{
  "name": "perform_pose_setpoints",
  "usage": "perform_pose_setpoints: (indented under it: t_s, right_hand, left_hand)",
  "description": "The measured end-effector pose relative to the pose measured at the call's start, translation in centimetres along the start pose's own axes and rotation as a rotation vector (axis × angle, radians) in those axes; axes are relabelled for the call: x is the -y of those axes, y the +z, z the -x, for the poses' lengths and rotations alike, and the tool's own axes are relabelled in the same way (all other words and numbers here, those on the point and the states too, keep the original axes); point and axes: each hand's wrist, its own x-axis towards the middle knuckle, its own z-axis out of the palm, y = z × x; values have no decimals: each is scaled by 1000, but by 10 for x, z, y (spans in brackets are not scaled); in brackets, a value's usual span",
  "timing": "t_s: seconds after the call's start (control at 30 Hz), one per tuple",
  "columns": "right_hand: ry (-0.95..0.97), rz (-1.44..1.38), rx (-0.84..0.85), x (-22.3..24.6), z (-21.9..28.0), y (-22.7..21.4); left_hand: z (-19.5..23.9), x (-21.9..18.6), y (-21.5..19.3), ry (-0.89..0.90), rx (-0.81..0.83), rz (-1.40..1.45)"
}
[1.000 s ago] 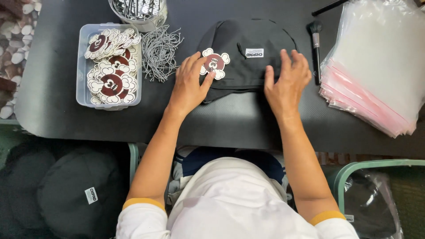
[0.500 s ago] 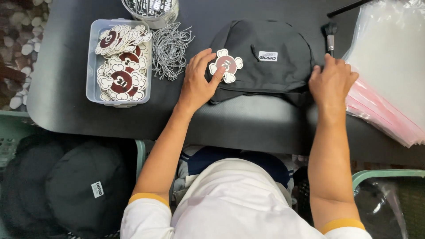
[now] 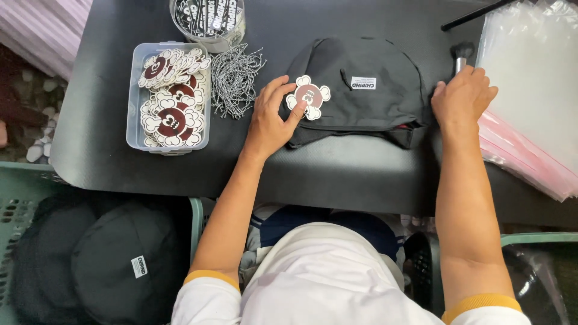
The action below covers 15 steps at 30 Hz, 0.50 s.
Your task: The person assembles a keychain by attaching a metal chain to a black bag and then adding a decorative bear-shaped charm. They use a brush to clean the bag and then place the finished item into a clear plastic bag.
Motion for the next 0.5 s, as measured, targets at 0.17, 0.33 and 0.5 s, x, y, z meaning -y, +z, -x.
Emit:
perform_pose_setpoints:
  t_s: [0.17, 0.33, 0.5]
  right_hand:
    - [160, 68, 185, -1, -7, -9]
    - [11, -62, 23, -3, -7, 10]
    - [-48, -626, -170, 40, -4, -70]
  left_hand:
    - [-1, 3, -1, -23, -3, 62]
    - [-1, 5, 0, 0, -12, 44]
    - [-3, 3, -1, -1, 0, 39]
